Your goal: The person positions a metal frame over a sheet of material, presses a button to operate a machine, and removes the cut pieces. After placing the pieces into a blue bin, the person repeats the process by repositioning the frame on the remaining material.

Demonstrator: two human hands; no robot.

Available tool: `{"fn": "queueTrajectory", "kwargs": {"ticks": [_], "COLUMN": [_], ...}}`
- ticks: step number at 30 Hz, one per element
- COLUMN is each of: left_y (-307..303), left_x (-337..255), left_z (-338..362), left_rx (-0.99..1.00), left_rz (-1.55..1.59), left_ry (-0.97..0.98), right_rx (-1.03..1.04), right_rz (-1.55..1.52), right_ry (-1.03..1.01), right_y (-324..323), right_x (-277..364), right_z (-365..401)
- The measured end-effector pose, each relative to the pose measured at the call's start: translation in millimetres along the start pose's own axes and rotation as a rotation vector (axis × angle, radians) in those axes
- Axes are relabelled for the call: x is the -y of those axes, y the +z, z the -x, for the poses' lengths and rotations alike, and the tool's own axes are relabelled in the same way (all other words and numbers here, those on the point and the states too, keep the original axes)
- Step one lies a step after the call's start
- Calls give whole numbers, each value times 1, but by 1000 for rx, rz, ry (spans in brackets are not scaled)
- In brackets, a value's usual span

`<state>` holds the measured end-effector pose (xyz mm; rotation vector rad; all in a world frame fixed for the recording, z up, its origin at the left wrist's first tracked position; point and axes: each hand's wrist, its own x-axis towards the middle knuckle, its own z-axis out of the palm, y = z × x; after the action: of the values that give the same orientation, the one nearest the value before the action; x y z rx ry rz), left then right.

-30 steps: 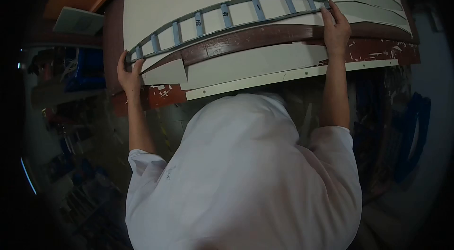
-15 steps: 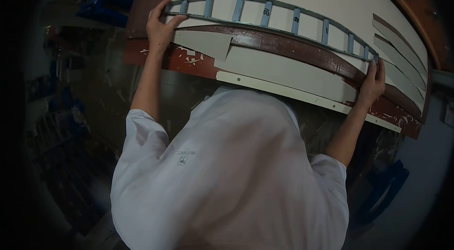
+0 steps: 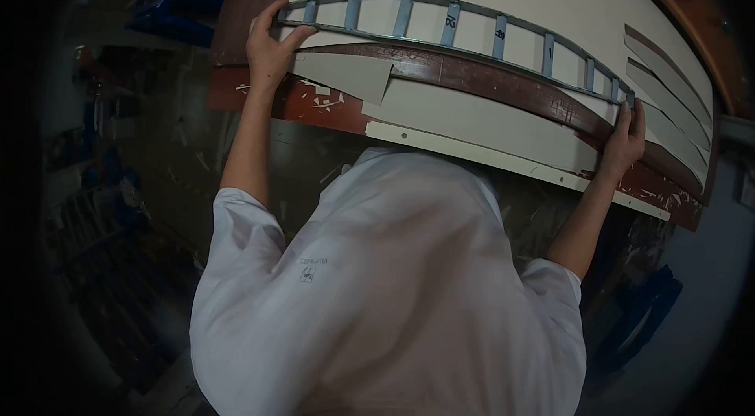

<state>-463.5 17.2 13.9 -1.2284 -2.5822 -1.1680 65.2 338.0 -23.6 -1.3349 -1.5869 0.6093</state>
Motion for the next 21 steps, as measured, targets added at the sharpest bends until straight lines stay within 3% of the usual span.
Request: {"fn": "queueTrajectory", "kwargs": {"ticks": [4, 10, 12, 21], "left_y": [-3, 20, 38, 57], "left_x": [-4, -57, -69, -78], "left_z": [0, 28, 33, 38], "left_rx": [76, 19, 18, 72], "left_rz": [-61, -335, -357, -331], "left_ry": [31, 249, 278, 147], "right_rx": [20, 35, 74, 157], "right_rz": [17, -111, 4, 173], "right_ry": [12, 57, 84, -116], "right_y": [-2, -1, -7, -22], "right_x": [5, 5, 18, 15], "right_z": [3, 6, 6, 8]}}
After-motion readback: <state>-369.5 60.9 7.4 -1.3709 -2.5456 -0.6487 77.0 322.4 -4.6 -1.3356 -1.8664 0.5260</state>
